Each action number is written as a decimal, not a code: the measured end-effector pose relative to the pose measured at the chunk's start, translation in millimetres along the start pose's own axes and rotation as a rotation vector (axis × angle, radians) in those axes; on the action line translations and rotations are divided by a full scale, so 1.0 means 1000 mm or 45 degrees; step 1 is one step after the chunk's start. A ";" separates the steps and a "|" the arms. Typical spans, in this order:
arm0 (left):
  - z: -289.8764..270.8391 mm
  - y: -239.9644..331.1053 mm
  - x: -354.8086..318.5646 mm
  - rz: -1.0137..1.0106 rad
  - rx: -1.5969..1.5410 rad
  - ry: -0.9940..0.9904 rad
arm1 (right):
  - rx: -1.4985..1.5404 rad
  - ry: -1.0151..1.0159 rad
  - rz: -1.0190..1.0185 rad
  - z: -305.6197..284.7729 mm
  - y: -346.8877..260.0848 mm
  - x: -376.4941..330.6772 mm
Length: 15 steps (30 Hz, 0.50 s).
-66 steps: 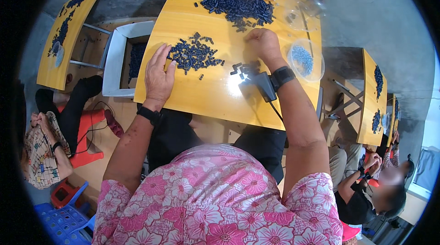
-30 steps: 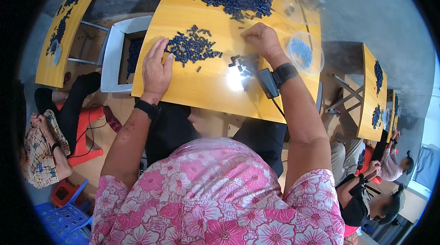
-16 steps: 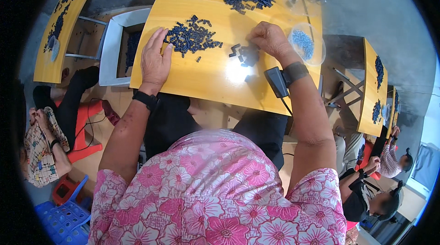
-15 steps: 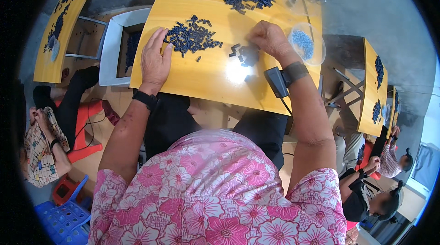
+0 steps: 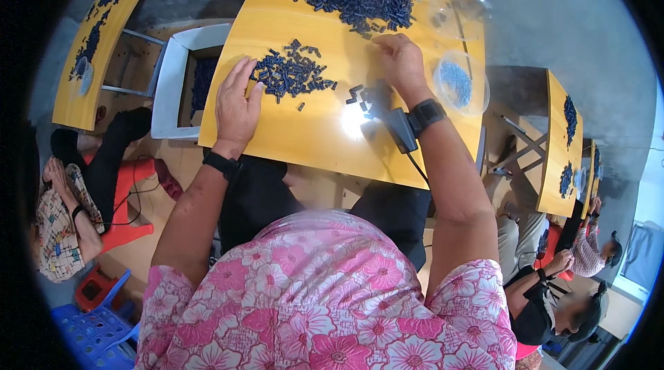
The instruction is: Sort small black plastic components on a wooden table into different piles or containers.
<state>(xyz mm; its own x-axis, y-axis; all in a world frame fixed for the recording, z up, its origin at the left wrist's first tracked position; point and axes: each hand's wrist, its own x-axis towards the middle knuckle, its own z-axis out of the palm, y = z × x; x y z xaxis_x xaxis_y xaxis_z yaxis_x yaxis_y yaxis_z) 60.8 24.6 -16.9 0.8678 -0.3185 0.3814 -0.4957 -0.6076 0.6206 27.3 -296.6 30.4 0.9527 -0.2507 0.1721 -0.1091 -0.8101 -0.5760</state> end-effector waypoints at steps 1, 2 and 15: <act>0.000 0.000 0.000 0.002 0.002 -0.001 | 0.003 0.011 0.019 0.003 0.005 0.004; 0.001 -0.001 0.001 0.007 -0.007 0.013 | 0.007 0.023 0.038 0.005 0.010 0.009; 0.002 0.002 0.001 -0.023 -0.020 0.020 | 0.075 -0.071 0.101 0.023 0.022 0.025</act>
<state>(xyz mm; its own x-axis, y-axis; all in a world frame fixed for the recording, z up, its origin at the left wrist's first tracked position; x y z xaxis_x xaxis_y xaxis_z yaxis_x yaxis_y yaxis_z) 60.4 22.1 -16.5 0.8758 -0.2961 0.3811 -0.4809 -0.6012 0.6382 55.1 -308.5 4.0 0.9561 -0.2820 0.0802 -0.1699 -0.7559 -0.6323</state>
